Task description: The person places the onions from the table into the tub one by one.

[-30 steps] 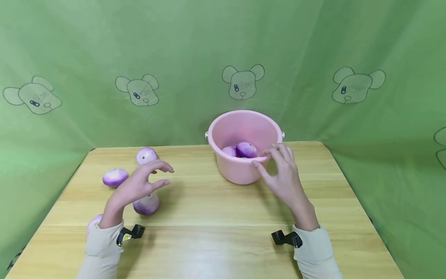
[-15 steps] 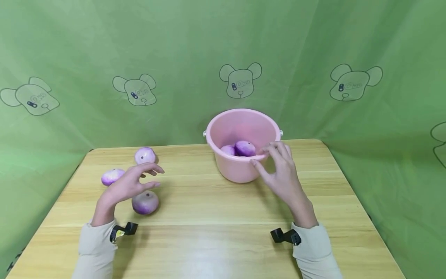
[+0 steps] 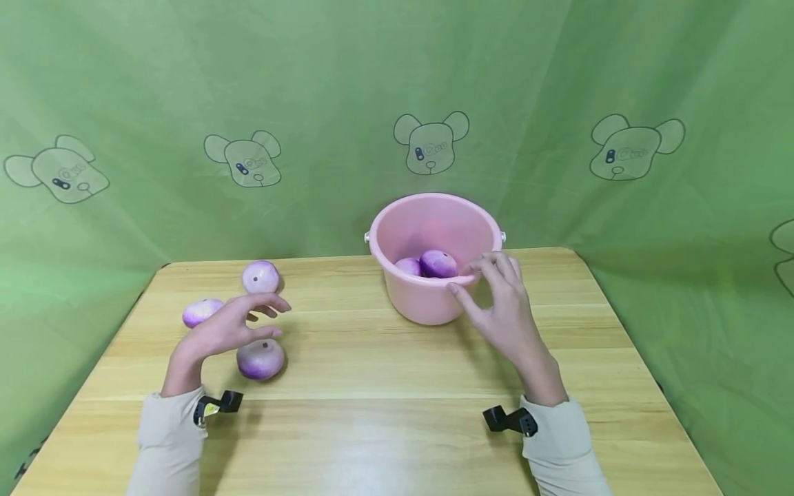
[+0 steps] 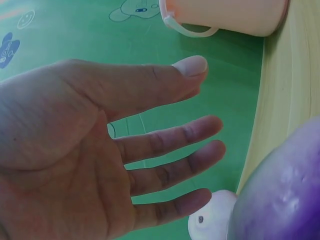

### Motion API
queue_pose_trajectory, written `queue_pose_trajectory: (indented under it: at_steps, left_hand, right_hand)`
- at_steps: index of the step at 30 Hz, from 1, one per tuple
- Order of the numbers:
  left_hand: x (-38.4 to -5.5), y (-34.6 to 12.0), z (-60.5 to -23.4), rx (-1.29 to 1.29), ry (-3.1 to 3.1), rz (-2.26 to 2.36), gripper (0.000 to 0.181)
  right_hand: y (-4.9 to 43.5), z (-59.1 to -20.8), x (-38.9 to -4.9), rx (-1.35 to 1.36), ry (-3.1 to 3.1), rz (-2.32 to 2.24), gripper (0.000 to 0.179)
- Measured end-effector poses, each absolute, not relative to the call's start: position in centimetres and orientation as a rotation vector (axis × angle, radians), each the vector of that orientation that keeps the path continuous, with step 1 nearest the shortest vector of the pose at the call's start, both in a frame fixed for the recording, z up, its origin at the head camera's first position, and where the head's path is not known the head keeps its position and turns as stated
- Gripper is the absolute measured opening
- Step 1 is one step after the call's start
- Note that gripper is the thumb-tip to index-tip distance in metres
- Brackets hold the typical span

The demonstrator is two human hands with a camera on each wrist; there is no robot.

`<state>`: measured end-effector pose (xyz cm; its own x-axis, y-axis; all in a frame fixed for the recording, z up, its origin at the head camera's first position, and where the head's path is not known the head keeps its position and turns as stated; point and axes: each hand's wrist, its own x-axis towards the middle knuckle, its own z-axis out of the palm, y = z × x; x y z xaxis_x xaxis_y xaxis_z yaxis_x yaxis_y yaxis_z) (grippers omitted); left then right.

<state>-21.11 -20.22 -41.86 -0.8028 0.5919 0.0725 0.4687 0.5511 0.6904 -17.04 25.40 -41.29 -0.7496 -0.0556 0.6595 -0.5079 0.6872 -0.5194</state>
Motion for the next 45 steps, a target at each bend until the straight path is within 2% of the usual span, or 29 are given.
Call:
queue_pose_trajectory:
  at_steps: [45]
  left_hand:
    - [-21.5, -22.4, -43.2, 0.777, 2.362, 0.940, 0.054]
  right_hand:
    - [25.5, -41.5, -17.3, 0.459, -2.244, 0.938, 0.032]
